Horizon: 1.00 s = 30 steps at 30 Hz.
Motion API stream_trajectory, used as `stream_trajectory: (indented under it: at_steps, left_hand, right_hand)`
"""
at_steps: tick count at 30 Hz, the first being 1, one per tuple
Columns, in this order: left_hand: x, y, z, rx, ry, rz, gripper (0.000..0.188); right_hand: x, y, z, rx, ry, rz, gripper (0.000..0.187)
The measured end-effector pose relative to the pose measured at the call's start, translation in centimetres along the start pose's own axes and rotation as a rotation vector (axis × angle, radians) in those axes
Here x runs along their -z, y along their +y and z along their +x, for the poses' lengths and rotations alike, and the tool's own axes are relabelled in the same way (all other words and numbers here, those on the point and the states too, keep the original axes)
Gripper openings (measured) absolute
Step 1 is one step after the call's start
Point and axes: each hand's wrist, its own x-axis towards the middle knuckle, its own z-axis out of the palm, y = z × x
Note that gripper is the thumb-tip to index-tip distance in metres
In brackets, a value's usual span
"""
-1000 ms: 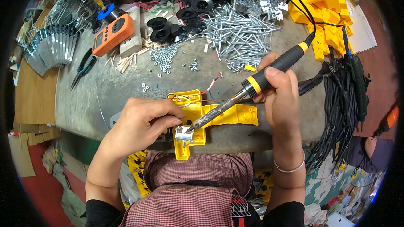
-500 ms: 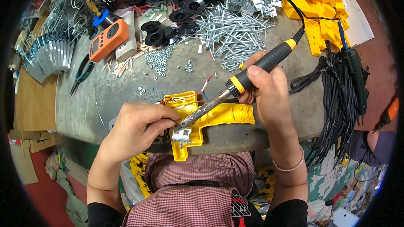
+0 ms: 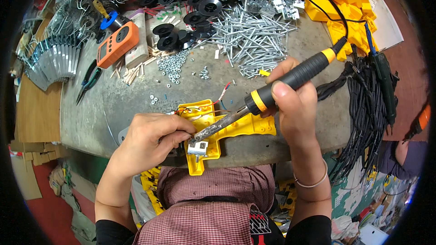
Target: Assembling the internal components and housing of a portable mini electric chainsaw.
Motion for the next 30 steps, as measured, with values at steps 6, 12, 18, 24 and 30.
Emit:
stream_trajectory:
  at_steps: [6,12,18,24,30]
  left_hand:
    - [0.0,-0.2,-0.2,-0.033,0.001,0.030,0.013]
    - [0.0,-0.1,-0.3,-0.023,-0.002,0.032,0.013]
    - [0.0,0.2,-0.1,-0.044,0.005,0.041,0.014]
    - [0.0,0.5,-0.1,-0.037,0.016,0.050,0.015]
    - [0.2,0.5,-0.1,-0.049,0.020,0.074,0.016]
  right_hand:
    - [-0.4,-0.3,-0.7,0.131,-0.018,-0.095,0.045]
    - [0.4,-0.7,-0.1,0.151,0.045,0.006,0.041]
    - [0.7,0.0,0.3,0.080,0.088,-0.005,0.037]
    - [-0.1,0.0,0.3,-0.023,0.060,0.063,0.025]
    - [0.0,0.4,0.4,-0.062,0.006,0.010,0.023]
